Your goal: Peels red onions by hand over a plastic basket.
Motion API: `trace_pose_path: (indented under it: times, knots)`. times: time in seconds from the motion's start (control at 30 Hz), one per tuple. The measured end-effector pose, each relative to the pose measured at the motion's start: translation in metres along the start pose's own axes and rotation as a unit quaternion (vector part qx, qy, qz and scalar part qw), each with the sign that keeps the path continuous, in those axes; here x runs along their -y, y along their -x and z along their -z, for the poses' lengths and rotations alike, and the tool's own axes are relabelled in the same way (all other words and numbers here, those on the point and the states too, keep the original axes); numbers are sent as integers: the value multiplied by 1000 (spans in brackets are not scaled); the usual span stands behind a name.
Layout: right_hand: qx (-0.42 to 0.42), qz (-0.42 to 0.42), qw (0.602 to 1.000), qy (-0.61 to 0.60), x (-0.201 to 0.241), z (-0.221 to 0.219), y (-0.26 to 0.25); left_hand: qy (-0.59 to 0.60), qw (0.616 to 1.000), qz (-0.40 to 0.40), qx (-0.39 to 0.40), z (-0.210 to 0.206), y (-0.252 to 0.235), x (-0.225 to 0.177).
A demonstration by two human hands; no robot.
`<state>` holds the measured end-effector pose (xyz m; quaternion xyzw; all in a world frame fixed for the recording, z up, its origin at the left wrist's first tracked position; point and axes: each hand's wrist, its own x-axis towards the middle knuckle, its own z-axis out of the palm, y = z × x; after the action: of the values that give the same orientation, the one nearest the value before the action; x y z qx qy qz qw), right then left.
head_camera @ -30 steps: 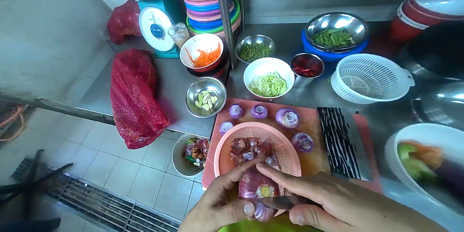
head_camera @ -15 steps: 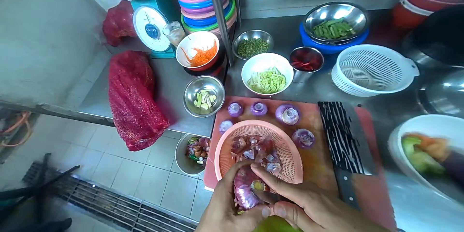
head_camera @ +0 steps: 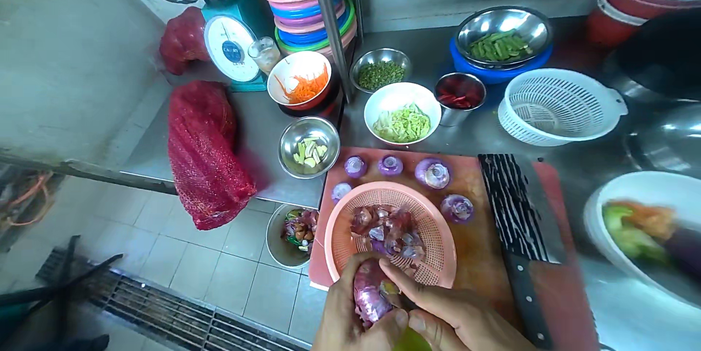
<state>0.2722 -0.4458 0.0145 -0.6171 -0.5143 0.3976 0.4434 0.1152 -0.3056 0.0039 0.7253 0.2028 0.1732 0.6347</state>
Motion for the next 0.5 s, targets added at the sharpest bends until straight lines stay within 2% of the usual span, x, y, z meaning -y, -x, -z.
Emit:
trace_pose_path:
  times: [0.1, 0.23, 0.5]
  knots:
    - [-24, 11, 1000, -3, -3, -6, 2, -8, 999, -9, -51, -12, 5, 0]
    - [-53, 17, 998, 11, -4, -14, 5, -10, 998, -4, -65, -17, 10, 1]
    - [-102, 14, 995, 9, -4, -28, 8, 56, 988, 23, -142, -37, 19, 0]
